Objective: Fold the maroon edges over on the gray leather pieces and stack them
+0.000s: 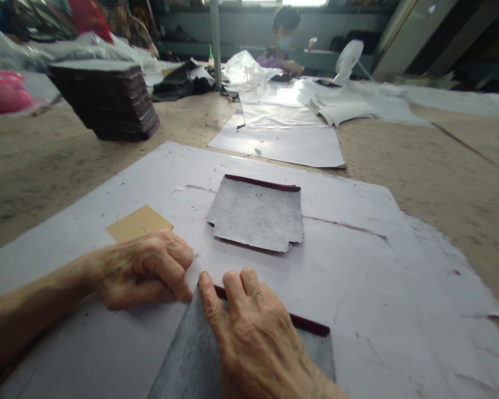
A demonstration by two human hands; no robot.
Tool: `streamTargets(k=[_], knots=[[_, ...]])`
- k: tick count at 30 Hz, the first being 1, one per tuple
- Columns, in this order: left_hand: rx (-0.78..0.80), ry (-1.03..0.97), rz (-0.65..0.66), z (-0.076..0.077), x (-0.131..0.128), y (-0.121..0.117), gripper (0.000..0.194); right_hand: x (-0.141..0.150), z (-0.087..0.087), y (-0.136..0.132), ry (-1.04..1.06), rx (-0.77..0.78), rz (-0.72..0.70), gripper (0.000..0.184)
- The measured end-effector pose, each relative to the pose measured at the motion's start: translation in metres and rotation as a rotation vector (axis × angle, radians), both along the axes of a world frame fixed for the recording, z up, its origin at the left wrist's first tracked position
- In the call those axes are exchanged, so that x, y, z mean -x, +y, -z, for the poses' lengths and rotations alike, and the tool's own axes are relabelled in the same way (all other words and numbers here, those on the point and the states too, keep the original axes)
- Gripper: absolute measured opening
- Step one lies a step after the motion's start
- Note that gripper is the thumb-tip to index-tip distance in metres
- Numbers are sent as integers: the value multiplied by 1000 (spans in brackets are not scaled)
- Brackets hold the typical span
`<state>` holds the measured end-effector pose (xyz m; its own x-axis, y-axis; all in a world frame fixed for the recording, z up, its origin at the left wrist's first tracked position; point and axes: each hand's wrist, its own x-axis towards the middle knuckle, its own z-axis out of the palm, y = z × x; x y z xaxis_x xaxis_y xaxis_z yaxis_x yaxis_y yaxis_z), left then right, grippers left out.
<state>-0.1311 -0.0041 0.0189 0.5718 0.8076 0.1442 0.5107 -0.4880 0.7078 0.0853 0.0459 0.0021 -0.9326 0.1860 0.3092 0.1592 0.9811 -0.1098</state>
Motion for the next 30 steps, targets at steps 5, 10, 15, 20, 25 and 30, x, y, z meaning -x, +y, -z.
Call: streamTargets(k=[5,10,15,20,25,30], knots=[[-9,54,7,1,1,0,21,3,1,-2,9,-29,37,57],[14,15,-31,1,0,-2,23,-6,3,0,254,144,128,43],[95,-55,-76,-3,-1,-1,14,-14,-1,6,293,119,254,13],[21,-49,-331,0,-15,0,20,-15,0,3,188,241,294,9],[-125,25,-248,13,-32,1,23,-10,16,2,366,159,281,12],[-396,76,-239,15,-28,2,22,-14,11,14,177,114,338,13]])
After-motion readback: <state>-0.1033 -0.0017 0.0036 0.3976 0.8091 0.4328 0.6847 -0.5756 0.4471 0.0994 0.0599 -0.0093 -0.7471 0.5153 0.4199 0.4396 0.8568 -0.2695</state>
